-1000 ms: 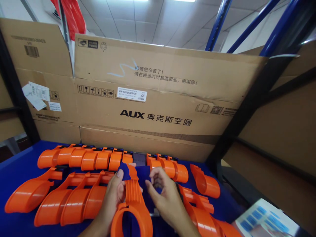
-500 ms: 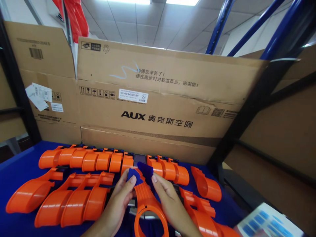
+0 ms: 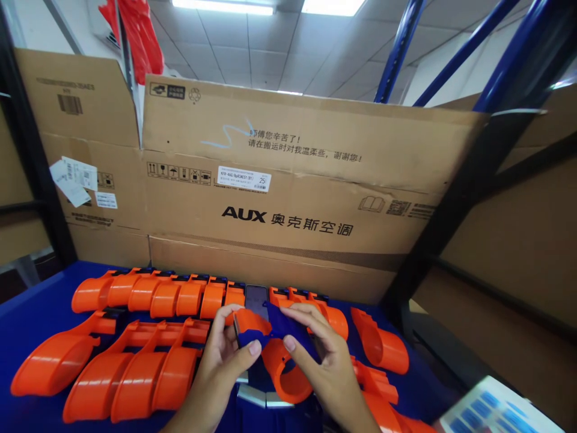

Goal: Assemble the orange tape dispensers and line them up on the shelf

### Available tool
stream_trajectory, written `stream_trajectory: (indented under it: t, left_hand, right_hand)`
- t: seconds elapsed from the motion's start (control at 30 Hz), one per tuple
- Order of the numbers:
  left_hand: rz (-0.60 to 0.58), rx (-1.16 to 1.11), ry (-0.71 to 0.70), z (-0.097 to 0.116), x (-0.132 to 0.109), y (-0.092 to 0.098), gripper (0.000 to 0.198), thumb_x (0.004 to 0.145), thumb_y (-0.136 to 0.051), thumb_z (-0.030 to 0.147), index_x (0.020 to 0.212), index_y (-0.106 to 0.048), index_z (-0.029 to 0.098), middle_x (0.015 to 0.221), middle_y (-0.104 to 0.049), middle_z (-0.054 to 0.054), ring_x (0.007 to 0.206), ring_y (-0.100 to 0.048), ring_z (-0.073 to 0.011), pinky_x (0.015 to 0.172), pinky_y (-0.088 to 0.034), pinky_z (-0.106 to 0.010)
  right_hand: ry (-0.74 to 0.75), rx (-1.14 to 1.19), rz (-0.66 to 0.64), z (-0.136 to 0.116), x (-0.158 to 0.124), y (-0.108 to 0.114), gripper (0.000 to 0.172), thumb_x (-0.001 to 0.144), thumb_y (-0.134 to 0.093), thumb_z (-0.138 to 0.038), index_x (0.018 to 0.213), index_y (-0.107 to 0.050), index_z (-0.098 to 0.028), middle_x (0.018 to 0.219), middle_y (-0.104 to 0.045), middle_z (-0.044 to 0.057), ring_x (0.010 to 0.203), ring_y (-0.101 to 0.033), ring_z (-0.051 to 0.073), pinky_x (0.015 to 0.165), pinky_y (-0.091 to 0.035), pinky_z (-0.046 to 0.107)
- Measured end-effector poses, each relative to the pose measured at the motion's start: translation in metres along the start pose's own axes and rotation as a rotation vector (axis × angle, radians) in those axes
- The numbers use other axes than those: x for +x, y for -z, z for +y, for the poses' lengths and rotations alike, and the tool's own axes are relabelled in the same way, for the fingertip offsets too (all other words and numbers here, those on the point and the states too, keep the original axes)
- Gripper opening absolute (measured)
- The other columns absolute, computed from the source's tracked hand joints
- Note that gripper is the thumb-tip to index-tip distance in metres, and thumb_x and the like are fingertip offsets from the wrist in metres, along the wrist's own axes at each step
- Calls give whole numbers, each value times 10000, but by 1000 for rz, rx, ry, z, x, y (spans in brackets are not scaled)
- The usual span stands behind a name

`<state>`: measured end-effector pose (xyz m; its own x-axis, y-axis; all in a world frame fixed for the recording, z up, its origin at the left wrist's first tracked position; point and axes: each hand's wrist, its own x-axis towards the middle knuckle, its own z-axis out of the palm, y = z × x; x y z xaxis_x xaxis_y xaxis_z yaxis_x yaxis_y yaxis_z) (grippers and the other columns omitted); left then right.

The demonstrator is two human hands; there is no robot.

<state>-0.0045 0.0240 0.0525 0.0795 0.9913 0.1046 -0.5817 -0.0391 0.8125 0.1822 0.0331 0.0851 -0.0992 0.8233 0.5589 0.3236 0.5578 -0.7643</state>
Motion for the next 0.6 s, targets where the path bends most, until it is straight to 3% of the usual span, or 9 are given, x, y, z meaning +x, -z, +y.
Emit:
stream_trajectory:
  t: [0.1, 0.27, 0.47, 0.6]
  left_hand:
    - [-15, 18, -16, 1, -1, -3, 572, 762, -831, 302, 1258, -547, 299, 1041, -757, -34, 973, -703, -224, 874, -520, -323]
    - [0, 6, -25, 1, -2, -3, 599, 744, -845, 301, 1262, -545, 308, 1096, -741, -36, 978, -696, -225, 883, -513, -325]
    - [-64, -12, -42, 1, -4, 1, 583, 784, -821, 281, 1284, -526, 334, 1087, -745, -22, 949, -696, -205, 859, -509, -302]
    - [-83, -26, -91, -2, -5, 3, 602, 784, -820, 269, 1307, -531, 331, 1127, -735, -33, 1030, -687, -229, 901, -506, -308]
  right_hand:
    - [6, -15, -34, -3, -1, 1, 292, 875, -733, -374, 1160, -744, -314, 1157, -673, 73, 1119, -623, 284, 1004, -490, 437]
    - [1, -33, -45, -5, -3, 0, 298, 871, -735, -370, 1165, -744, -320, 1168, -670, 67, 1129, -618, 283, 1016, -483, 432]
    - [-11, -5, -62, -8, -5, -1, 318, 881, -722, -369, 1195, -722, -319, 1206, -680, 69, 1176, -613, 295, 1038, -479, 441]
    - [-26, -22, -94, -4, -9, 1, 387, 890, -710, -375, 1271, -670, -320, 1290, -669, 77, 1223, -600, 312, 1079, -446, 490]
